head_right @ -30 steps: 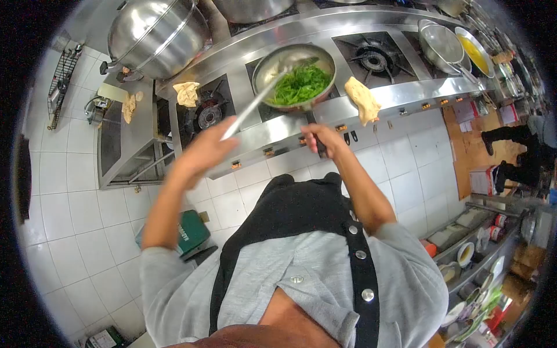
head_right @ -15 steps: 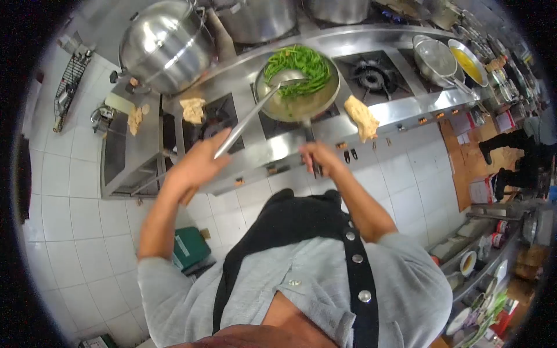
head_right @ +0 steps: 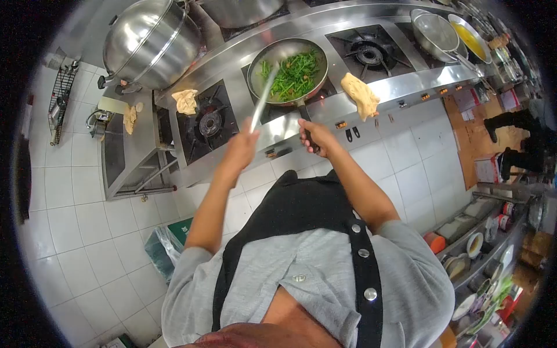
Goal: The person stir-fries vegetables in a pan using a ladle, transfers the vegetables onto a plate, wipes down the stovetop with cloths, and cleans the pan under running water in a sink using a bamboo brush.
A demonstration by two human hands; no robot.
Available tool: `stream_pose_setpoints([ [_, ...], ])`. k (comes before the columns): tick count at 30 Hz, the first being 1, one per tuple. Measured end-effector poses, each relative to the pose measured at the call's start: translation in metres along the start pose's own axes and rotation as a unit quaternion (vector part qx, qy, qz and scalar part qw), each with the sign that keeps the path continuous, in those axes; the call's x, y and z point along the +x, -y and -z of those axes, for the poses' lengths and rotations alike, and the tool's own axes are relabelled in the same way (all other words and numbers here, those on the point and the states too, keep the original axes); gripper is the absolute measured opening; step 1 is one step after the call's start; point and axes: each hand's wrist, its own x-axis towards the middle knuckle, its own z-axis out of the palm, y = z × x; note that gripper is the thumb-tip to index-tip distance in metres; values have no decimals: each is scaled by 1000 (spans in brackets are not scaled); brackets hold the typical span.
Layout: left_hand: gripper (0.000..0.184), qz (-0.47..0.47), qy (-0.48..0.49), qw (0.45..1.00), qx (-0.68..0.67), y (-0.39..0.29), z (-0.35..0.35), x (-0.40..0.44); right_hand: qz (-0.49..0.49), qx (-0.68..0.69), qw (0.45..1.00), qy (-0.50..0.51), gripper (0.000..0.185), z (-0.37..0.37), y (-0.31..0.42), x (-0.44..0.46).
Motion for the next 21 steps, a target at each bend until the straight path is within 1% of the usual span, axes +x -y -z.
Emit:
stream_pose_setpoints([
  [1, 54, -1, -4, 1000, 30, 5, -18, 0, 5, -11, 1000, -10, 32, -2, 0, -2],
  [3, 52, -13, -16, 996, 89, 39, -64, 9, 24, -37, 999, -31, 32, -6, 6, -7],
  [5, 51, -177, -100, 975, 94, 97, -61, 21, 42, -45, 997, -36, 31, -5, 11, -11],
  [6, 51, -250, -137, 954, 91, 104, -55, 13, 44, -44, 997, -34, 31, -2, 7, -8],
  [7, 50, -187, -92, 975, 71, 103, -55, 17, 44, -47, 997, -29, 31, 1, 1, -6],
  [9, 48, -61, -6, 998, 33, 43, -22, 35, 33, -34, 998, -34, 31, -7, 3, -10],
  [10, 53, 20, 42, 999, 19, 23, -27, 40, 27, -29, 999, -33, 31, -9, 2, -8],
  [13, 51, -64, -2, 998, 14, 51, -51, 8, 35, -34, 998, -25, 31, -4, 8, -11],
  [14, 50, -209, -59, 976, 23, 80, -55, 7, 38, -34, 998, -18, 31, -5, 8, -10],
  [16, 51, -105, -15, 994, 4, 74, -35, 16, 13, -43, 999, -15, 31, 1, 7, -5],
  [17, 53, -108, -27, 994, -23, 74, -37, 34, 1, -51, 999, -11, 31, 2, 6, -4],
  [18, 55, -110, -39, 992, -50, 65, -36, 47, 8, -47, 999, -15, 31, 0, 4, -4],
  [19, 53, -66, -14, 996, -60, 60, -42, 44, 16, -40, 999, -20, 31, -4, 1, -5],
  [21, 48, 14, 36, 996, -81, 17, -34, 23, 40, -31, 998, -34, 30, -6, 6, -7],
])
